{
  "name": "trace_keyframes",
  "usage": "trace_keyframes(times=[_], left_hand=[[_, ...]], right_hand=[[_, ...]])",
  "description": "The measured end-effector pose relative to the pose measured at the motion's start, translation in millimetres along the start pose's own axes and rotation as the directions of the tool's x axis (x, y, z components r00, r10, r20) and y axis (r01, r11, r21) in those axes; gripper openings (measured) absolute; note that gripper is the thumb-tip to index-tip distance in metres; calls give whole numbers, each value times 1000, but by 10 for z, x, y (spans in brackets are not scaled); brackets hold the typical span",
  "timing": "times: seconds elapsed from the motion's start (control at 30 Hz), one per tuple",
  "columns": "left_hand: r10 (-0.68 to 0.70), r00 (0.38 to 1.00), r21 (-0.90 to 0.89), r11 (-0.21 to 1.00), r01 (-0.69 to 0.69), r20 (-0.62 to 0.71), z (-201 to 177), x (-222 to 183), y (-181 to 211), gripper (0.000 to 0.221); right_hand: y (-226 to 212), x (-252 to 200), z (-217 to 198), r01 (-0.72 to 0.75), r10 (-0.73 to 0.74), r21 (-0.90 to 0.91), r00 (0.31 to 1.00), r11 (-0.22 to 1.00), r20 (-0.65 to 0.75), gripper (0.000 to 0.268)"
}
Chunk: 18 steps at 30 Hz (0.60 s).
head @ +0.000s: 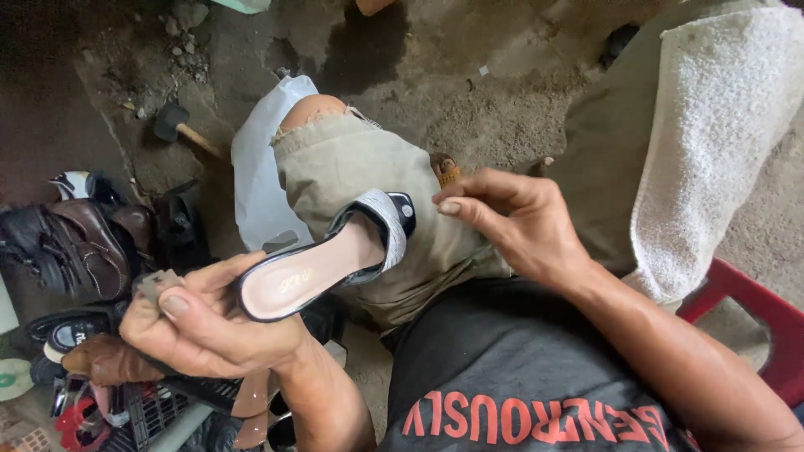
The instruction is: Adjusting or repairing a decorative strap on a high-heeled sandal using hands and a small metal tool.
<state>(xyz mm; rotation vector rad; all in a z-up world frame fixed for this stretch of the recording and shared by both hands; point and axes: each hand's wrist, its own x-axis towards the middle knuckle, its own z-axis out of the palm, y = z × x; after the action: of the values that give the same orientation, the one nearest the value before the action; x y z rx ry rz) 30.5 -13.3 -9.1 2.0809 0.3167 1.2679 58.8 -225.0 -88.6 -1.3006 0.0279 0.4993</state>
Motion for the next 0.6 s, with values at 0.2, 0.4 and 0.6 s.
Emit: trace_keyframes(times=[0.2,0.4,0.6], left_hand=[[46,999,101,994,-45,-5,30,-121,111,23],[55,997,150,987,-61,47,-44,-198,232,24],[115,993,254,961,-107,-19,-6,-248,316,25]], right_hand=[[-20,-50,121,386,-376,-442,919,809,116,22],[-192,-58,376,619,-554,-681,750,391,362,12],[-88,-102,594,487,-535,-873,744,23,401,25]])
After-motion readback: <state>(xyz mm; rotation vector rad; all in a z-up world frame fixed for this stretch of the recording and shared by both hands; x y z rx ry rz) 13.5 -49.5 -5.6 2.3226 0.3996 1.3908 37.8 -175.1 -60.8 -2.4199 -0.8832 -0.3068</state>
